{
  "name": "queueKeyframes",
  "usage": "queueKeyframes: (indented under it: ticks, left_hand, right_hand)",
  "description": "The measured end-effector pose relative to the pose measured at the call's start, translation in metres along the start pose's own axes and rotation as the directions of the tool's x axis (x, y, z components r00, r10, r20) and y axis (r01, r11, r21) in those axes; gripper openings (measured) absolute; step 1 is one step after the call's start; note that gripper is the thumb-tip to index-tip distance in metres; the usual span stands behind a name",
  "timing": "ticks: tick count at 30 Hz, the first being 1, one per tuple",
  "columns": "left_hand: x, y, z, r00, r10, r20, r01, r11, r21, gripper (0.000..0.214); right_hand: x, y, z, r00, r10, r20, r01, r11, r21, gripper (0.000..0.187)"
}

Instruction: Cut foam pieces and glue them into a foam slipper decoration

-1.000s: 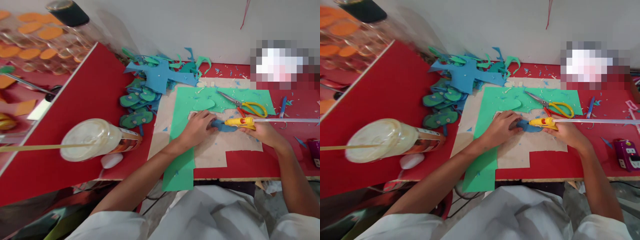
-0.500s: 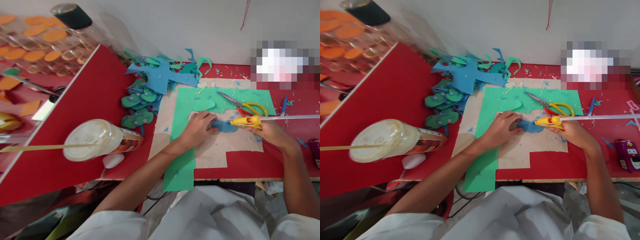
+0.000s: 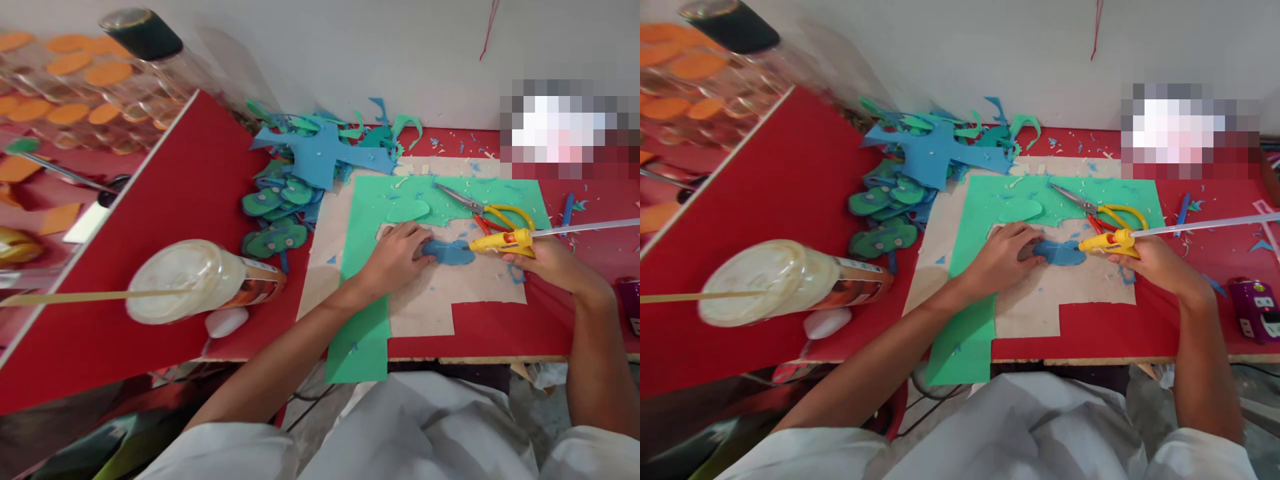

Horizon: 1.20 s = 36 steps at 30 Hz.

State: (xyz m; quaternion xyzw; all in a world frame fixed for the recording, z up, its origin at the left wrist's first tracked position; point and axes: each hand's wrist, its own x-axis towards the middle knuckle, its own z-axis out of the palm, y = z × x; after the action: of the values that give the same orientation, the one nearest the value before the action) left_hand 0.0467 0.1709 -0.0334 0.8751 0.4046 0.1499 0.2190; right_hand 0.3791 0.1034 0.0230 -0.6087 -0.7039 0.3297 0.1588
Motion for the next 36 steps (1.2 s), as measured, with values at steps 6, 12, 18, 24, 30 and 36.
queueKeyframes:
  ticks: [6,12,18,24,30,36]
  left_hand:
    - [0.001,-0.002,0.002,1.0,0.013,-0.001,-0.013,1.0,-0.01,0.034]
    - [0.002,-0.013,0.003,0.997,0.076,0.01,-0.076,0.997,-0.017,0.031]
    - [0.004,-0.02,0.007,0.991,0.125,-0.053,-0.127,0.991,-0.032,0.023]
    - [0.004,-0.021,0.007,0.985,0.151,-0.078,-0.154,0.988,-0.03,0.019]
    - [0.004,-0.023,0.007,0.987,0.147,-0.062,-0.148,0.989,-0.019,0.018]
    - [0.006,-0.028,0.004,0.98,0.196,-0.047,-0.198,0.979,-0.048,0.025]
  right_hand:
    - [-0.002,0.002,-0.002,0.999,0.043,-0.003,-0.044,0.998,-0.052,0.047]
    - [-0.002,0.01,0.005,0.993,0.004,-0.116,-0.006,1.0,-0.02,0.053]
    - [-0.003,0.01,0.009,0.99,0.036,-0.136,-0.019,0.992,0.127,0.062]
    - [-0.003,0.008,0.013,0.985,0.134,-0.108,-0.099,0.954,0.283,0.066]
    - [-0.002,0.008,0.014,0.992,0.071,-0.105,-0.048,0.978,0.204,0.062]
    - [0.003,-0.002,0.021,0.987,-0.078,-0.142,0.085,0.995,0.045,0.053]
